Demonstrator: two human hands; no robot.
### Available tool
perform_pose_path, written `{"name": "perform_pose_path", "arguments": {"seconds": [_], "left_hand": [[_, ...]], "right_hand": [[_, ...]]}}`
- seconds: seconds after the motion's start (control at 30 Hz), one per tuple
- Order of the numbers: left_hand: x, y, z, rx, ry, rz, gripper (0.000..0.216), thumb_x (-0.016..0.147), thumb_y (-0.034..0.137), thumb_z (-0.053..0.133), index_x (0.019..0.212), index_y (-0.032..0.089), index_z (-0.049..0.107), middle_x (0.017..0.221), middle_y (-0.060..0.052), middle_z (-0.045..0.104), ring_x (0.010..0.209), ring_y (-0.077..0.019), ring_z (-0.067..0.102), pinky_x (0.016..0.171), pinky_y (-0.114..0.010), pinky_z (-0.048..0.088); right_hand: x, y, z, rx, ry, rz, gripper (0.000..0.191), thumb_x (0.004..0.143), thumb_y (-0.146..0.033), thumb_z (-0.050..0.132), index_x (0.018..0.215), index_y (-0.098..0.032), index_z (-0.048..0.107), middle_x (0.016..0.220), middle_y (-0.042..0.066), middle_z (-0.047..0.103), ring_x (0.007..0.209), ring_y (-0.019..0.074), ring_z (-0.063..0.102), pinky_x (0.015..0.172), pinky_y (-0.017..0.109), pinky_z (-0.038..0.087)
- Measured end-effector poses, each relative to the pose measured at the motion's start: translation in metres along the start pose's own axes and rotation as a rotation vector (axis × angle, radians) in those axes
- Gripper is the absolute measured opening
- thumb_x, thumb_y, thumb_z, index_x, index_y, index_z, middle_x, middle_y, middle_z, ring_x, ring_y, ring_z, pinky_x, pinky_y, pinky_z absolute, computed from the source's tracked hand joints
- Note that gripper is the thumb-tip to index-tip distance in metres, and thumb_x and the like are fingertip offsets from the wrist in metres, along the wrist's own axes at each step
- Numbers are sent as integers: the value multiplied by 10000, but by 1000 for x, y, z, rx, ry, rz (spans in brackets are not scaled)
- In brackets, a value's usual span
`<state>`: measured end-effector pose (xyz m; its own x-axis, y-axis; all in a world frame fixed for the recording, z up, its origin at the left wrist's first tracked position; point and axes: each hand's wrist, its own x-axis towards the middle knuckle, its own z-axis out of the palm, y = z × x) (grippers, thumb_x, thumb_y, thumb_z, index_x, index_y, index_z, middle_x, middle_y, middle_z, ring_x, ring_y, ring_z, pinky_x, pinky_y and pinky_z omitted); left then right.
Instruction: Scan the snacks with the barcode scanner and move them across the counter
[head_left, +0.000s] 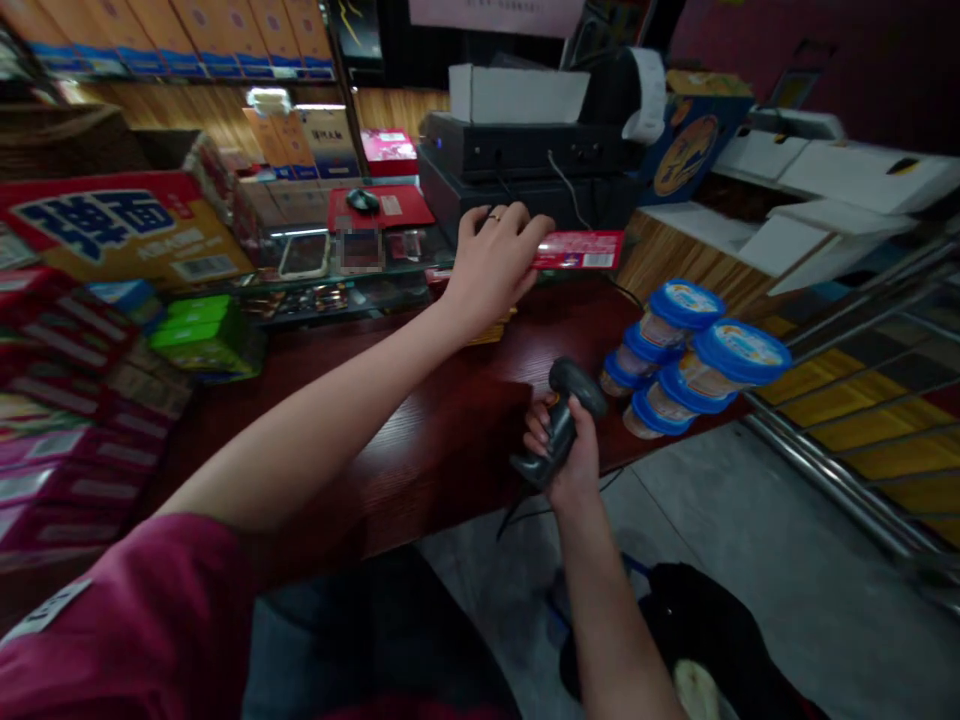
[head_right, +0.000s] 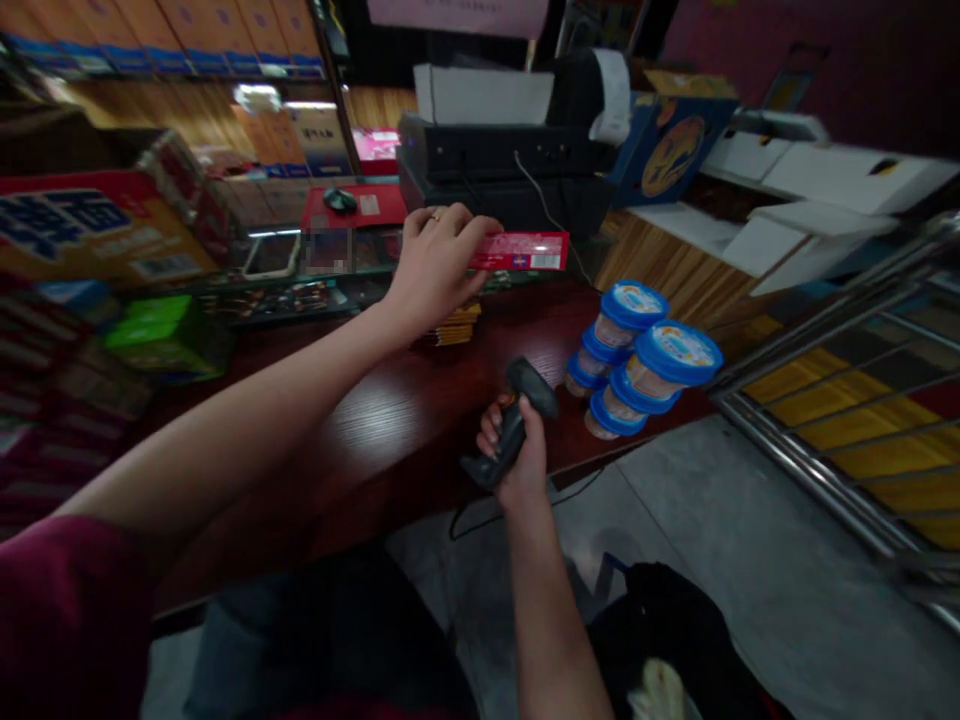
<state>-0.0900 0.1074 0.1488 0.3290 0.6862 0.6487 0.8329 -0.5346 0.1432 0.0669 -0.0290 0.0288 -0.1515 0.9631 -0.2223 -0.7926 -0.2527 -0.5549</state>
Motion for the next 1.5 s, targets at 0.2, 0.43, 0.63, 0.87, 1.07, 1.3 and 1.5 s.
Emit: {"name": "perform_pose_path", "arguments": {"seconds": [0.2,0.43,0.63,0.87,1.07,1.3,1.5], "left_hand": [[-154,-45,-98,-34,-24,-86,602,992,198,608,1561,352,487,1384,-86,551,1313,-286,575,1157,-476,493],[-325,-101,-139,83,16,-341,532,1002,244,639,1522,294,539,1347,-109,605,1273,-278,613,1128,-459,536],[-349,-96,-143,197,72,-391,407,1002,320,677,1399,243,640,1318,-119,670,1264,-285,635,1089,-448,548],[-342,-93,-141,261,27,-359,384,1019,324,649,1390,227,659,1307,-136,693,1227,-299,640,1035,-455,527],[-342,-96,-142,262,27,-378,406,1012,348,658,1397,221,658,1318,-143,689,1237,-313,634,1016,-458,519],[-343,-95,-140,242,84,-329,465,1044,395,613,1467,202,623,1303,-146,696,1229,-293,638,1058,-440,512],[-348,-75,-197,342,79,-241,527,1093,482,484,1562,250,542,1324,-118,698,1269,-261,617,1139,-396,465]], "right_hand": [[-1,16,8,-53,-75,78,207,846,-343,698,878,-249,517,663,-56,455,496,80,361,365,103,310],[-15,97,56,-42,-230,333,177,886,-363,671,884,-222,564,660,-62,485,486,68,380,351,93,340],[-39,146,78,-222,-404,463,268,841,-424,780,909,-203,643,681,-50,539,471,71,402,327,138,375],[-47,155,79,-297,-363,384,287,857,-460,775,898,-211,640,688,-49,530,470,70,404,338,152,398],[-48,157,77,-316,-374,342,242,923,-429,699,898,-189,677,677,-35,548,464,71,420,340,149,402],[-49,154,81,-337,-320,330,287,823,-443,769,868,-170,694,651,-32,543,449,71,420,318,150,391],[-54,150,92,-446,-236,312,295,696,-451,822,773,-195,699,621,-27,490,437,75,375,301,161,348]]}}
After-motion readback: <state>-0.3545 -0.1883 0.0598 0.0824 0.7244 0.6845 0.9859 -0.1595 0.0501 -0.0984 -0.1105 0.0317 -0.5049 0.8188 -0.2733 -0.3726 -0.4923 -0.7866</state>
